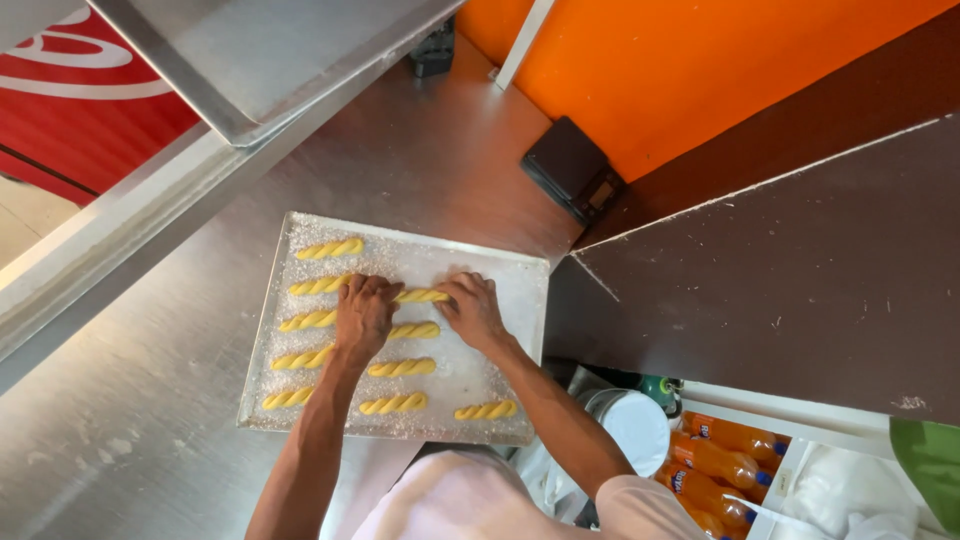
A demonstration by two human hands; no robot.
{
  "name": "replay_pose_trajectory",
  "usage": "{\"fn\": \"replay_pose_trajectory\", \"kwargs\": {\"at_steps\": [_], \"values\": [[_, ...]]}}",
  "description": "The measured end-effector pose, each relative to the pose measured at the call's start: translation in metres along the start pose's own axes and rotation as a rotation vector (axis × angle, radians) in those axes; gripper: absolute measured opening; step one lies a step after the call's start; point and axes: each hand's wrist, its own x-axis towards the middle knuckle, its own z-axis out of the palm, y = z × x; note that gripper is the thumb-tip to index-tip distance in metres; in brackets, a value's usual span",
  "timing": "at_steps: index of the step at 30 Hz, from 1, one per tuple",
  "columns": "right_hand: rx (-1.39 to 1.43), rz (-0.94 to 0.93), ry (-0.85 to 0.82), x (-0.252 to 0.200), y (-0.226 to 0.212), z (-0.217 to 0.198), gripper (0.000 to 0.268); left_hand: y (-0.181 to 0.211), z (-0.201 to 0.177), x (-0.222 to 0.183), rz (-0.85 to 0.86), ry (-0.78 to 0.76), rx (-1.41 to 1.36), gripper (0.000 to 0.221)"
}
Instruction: Twisting pre-cut dough strips into spiral shapes and arranging them neatly on a baking tray.
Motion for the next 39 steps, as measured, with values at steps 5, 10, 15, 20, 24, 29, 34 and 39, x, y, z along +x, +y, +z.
{"fn": "replay_pose_trajectory", "kwargs": {"at_steps": [5, 10, 15, 20, 24, 29, 34, 39], "values": [[0.057, 0.044, 0.042, -0.005, 0.003, -0.007, 0.025, -0.008, -0.009, -0.005, -0.011, 0.004, -0.016, 0.032], [-0.015, 0.001, 0.058, -0.002, 0.014, 0.002, 0.028, -0.012, -0.002, 0.001, 0.029, 0.054, -0.049, 0.022], [-0.050, -0.055, 0.052, 0.003, 0.015, 0.005, 0.022, -0.011, 0.001, -0.002, 0.024, 0.076, -0.041, 0.021], [-0.059, -0.059, 0.037, -0.002, 0.018, 0.007, 0.023, -0.011, 0.001, -0.007, 0.014, 0.081, -0.056, 0.021], [-0.036, -0.008, -0.006, -0.002, 0.017, 0.005, 0.025, -0.009, 0.002, -0.008, -0.027, 0.095, -0.022, 0.029], [-0.017, 0.041, 0.045, -0.021, 0.011, -0.013, 0.025, 0.004, -0.083, -0.045, -0.085, 0.268, -0.108, 0.040], [0.146, -0.019, 0.110, -0.040, -0.070, -0.026, 0.013, -0.013, -0.094, -0.152, -0.187, 0.425, -0.260, 0.032], [0.518, -0.502, -0.203, -0.089, -0.179, 0.037, 0.024, 0.002, -0.072, -0.291, -0.402, 0.482, -0.575, 0.050]]}}
